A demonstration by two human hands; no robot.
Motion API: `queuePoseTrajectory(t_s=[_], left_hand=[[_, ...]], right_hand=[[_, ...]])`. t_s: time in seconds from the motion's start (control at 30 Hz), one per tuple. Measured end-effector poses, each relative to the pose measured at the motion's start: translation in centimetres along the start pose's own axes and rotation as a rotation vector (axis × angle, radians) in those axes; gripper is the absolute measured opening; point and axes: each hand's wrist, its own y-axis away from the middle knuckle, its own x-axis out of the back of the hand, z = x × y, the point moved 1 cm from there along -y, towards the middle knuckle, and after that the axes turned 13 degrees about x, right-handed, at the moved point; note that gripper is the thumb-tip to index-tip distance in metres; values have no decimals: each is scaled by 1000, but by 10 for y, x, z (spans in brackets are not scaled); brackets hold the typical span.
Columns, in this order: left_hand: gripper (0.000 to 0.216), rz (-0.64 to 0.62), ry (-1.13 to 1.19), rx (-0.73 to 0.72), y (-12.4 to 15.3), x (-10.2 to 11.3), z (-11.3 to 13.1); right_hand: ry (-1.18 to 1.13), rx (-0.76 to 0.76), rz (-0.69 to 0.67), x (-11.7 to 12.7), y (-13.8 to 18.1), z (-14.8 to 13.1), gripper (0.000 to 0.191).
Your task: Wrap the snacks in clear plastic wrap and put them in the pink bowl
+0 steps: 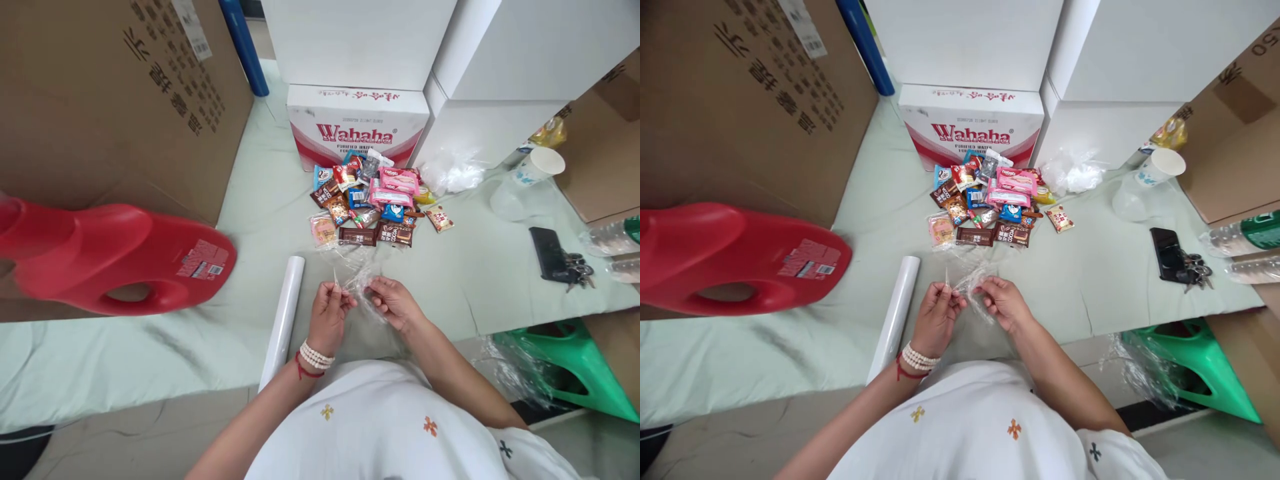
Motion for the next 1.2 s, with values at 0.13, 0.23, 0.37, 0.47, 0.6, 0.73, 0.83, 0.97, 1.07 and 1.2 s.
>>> queuePoseTrajectory(t_s=[0.13, 0.23, 0.37, 0.47, 0.6, 0.73, 0.83, 0.97, 1.07, 1.2], left_hand=[[32, 90, -21, -41, -3, 10, 1], [34, 113, -67, -35, -5, 16, 3], [35, 107, -81, -37, -6, 16, 5], [35, 68, -123, -73, -4, 12, 7], [36, 10, -218, -86, 2, 5, 7], [36, 47, -252, -89, 3, 4, 5], [37, 81, -149, -45, -1, 7, 4], [40, 81, -56, 18, -4, 9, 5], [40, 67, -47, 16, -3, 9, 7], [41, 110, -42, 46, -2, 7, 9]], right_hand=[[45, 102, 3, 4, 3, -2, 34], [154, 150, -38, 13, 11, -5, 31], [290, 191, -51, 23, 20, -9, 33], [215, 208, 14, 25, 23, -10, 40], [69, 138, 40, 20, 22, -4, 52], [231, 236, 65, 16, 20, 1, 49], [357, 223, -4, 20, 22, -3, 53], [426, 134, -141, 29, 27, -16, 57], [454, 148, -160, 34, 27, -24, 54], [442, 203, -60, 37, 21, -20, 48]])
